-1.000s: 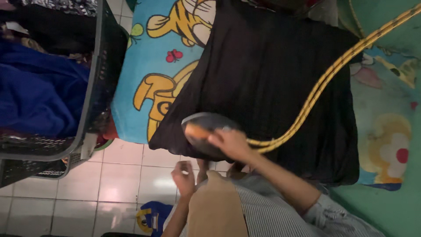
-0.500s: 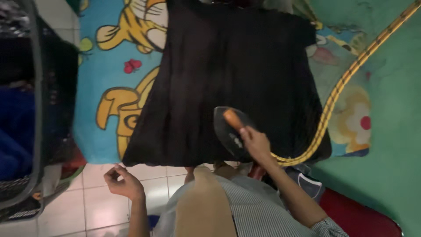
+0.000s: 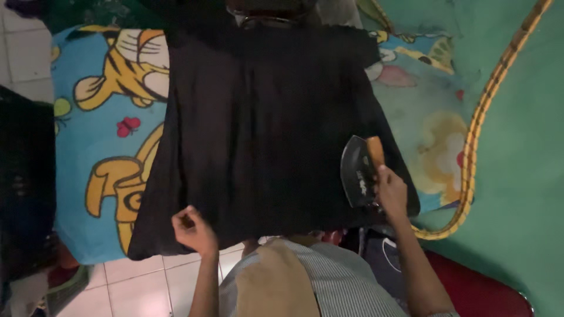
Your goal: The person irons a black dress laid out on a bed. They use an electric iron to smooth the fabric, repeatedly adjusting the dress with their hands to ensure even coverage.
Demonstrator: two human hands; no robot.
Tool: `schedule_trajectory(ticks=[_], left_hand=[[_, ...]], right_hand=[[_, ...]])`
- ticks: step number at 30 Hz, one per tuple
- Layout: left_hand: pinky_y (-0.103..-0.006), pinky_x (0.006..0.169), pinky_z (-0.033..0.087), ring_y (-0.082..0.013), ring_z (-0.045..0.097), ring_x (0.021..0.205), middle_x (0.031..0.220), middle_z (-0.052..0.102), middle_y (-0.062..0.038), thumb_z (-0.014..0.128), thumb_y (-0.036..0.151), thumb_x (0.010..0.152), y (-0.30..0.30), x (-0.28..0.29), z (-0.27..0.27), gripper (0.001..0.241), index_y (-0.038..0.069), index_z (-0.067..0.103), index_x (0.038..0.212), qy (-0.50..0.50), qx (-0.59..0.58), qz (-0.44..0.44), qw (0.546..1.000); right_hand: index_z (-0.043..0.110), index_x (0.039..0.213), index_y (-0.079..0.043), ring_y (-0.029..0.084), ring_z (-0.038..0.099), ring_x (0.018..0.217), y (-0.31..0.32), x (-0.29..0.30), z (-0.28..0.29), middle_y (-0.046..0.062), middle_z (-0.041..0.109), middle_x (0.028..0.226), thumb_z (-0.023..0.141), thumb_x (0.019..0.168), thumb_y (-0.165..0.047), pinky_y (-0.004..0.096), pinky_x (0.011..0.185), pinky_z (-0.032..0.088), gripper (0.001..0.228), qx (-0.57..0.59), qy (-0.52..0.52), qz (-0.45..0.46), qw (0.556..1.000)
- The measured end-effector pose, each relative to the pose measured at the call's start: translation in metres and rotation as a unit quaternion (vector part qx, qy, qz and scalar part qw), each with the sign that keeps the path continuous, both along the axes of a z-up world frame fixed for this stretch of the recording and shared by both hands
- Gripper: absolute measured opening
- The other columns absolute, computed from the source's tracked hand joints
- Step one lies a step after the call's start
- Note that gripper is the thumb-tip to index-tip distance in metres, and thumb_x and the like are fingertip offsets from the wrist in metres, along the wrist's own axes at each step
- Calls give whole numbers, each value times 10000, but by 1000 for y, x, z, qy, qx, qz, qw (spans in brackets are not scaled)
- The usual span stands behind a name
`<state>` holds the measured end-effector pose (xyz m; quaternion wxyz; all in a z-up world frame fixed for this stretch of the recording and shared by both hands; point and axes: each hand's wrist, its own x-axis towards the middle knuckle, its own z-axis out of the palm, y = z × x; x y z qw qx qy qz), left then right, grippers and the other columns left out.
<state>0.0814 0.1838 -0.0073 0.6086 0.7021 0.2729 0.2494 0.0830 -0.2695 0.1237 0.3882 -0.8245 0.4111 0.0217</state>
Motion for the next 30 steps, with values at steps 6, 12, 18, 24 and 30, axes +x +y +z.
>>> schedule_trajectory(ticks=[6, 12, 18, 24, 30], left_hand=[[-264, 746, 486, -104, 559, 797, 859, 628, -46, 668, 182, 1065, -56, 23, 8, 239, -21, 604, 959, 18, 27, -23, 999], [-272, 685, 466, -100, 541, 738, 796, 619, -44, 686, 201, 1038, -90, 30, 15, 257, -32, 625, 948, 45, 53, -34, 997], [-280, 626, 462, -102, 524, 663, 728, 609, -28, 686, 226, 1031, -99, 32, 20, 272, -22, 637, 932, 82, 80, -36, 993], [-288, 594, 460, -106, 520, 612, 689, 623, -45, 680, 228, 1005, -102, 31, 20, 261, -15, 656, 912, 127, 105, -48, 985], [-303, 566, 461, -116, 539, 593, 670, 647, -66, 696, 221, 992, -104, 20, 10, 254, -15, 667, 905, 158, 112, -43, 980]], right_hand=[[662, 866, -34, 143, 530, 489, -58, -2, -5, 58, 571, 591, 462, 1077, -460, 335, 479, 418, 516, -25, -36, -6, 999], [637, 886, -38, 144, 547, 512, -127, 15, -2, 46, 573, 619, 463, 1100, -473, 344, 487, 427, 515, -38, -32, -49, 998], [639, 883, -12, 152, 573, 519, -209, 47, -18, 55, 569, 617, 433, 1160, -491, 337, 519, 448, 591, -93, -99, -68, 988], [675, 830, 21, 222, 632, 573, -276, 86, -61, 107, 636, 659, 460, 1184, -528, 362, 543, 462, 688, -167, -60, -62, 982], [668, 861, -10, 261, 671, 607, -301, 114, -69, 113, 632, 655, 470, 1167, -527, 440, 597, 522, 632, -150, -61, -115, 980]])
